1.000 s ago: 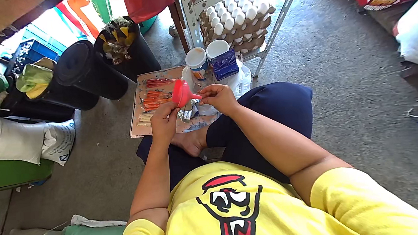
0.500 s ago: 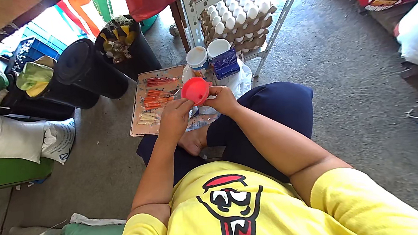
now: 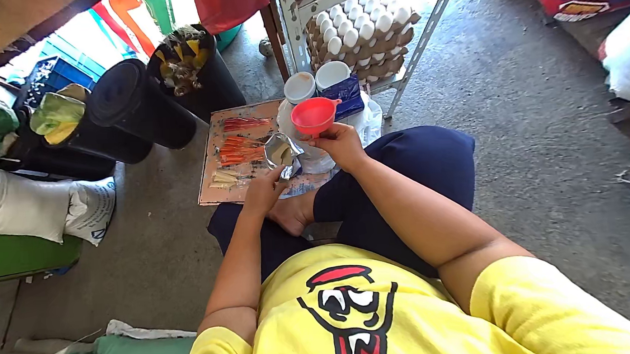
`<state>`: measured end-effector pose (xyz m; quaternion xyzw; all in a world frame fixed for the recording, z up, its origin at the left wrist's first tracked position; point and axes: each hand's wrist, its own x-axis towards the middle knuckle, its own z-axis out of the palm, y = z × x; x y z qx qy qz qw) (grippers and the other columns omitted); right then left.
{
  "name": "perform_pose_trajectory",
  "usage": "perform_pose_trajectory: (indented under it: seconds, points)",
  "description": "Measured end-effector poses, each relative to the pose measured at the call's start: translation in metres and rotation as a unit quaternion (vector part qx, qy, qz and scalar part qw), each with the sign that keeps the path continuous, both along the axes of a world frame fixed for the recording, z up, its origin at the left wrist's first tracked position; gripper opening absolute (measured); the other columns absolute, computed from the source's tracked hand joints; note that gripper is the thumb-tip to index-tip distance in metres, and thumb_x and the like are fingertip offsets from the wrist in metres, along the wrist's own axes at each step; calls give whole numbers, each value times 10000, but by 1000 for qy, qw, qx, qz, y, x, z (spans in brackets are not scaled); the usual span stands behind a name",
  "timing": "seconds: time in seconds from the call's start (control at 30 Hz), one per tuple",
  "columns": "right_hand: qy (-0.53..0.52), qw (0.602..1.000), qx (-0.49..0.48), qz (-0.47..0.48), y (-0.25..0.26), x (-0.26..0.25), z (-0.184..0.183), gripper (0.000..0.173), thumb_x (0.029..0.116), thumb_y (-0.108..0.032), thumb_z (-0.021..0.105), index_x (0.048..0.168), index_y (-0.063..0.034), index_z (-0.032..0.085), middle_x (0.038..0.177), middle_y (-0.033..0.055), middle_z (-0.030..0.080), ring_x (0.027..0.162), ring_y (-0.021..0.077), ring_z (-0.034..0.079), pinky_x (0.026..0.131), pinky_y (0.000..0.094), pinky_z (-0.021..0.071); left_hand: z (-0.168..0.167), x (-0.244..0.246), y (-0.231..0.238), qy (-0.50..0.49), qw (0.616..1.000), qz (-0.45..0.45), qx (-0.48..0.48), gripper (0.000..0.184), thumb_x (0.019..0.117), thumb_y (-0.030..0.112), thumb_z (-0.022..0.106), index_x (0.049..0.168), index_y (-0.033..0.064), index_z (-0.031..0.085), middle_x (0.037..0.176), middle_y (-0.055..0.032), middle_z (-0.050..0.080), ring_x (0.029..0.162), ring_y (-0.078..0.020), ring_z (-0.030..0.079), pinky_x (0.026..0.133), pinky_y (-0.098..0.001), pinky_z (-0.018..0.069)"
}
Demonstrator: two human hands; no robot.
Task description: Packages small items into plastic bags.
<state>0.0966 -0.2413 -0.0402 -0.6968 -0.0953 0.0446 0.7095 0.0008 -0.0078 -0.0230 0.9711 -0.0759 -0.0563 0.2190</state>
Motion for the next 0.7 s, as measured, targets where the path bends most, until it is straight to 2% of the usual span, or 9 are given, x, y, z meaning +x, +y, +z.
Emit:
perform_pose_trajectory:
  seconds: [0.07,0.17,0.2,0.27,0.37,0.5,0.7]
  points:
    - [8,1000,-3,0,1,0,-2,254,844,-100,838,1060,-17,734,998,85,749,899,118,720,867,327,604,-21,1,0,-81,996,19,-22,309,1042,186,603,1307,54,693,1104,-200,722,994,-353,717,894,-540,575]
    - [9,1000,-7,2,1,0,-7,256,842,-99,842,1056,-13,733,998,89,751,895,124,726,861,331,613,-26,4,-5,-141,983,112,-45,316,1086,185,491,1254,6,690,1104,-213,724,1012,-360,717,916,-547,565]
    - [4,1000,-14,5,1,0,-8,253,844,-104,842,1056,-16,735,991,82,753,894,116,724,862,326,609,-26,7,-7,-150,976,147,-59,318,1089,182,471,1237,-12,675,1069,-208,725,976,-347,719,892,-536,569]
    - [1,999,-32,5,1,1,-9,244,846,-113,843,1049,-25,739,984,72,758,895,108,723,868,329,605,-27,13,-9,-160,960,205,-101,302,1084,164,453,1196,-38,648,946,-189,723,848,-315,721,801,-505,586]
    - [10,998,-54,4,3,2,-10,240,849,-113,841,1050,-31,738,980,70,757,895,110,722,873,335,601,-31,20,-13,-135,943,256,-166,279,1087,139,439,1183,-45,626,882,-157,715,776,-243,712,772,-432,592]
    - [6,997,-83,-2,5,4,-14,242,858,-147,840,1050,-34,746,1001,82,761,931,130,724,908,367,588,-29,20,-18,-106,909,323,-240,283,1101,148,435,1210,-46,610,881,-124,723,761,-179,710,766,-369,597]
    - [15,988,-152,-18,5,3,-9,241,875,-176,826,1052,-32,749,1033,117,754,984,189,718,940,434,559,-26,8,-13,-144,857,378,-319,301,1115,184,410,1215,-31,596,881,-87,707,746,-122,700,745,-316,600]
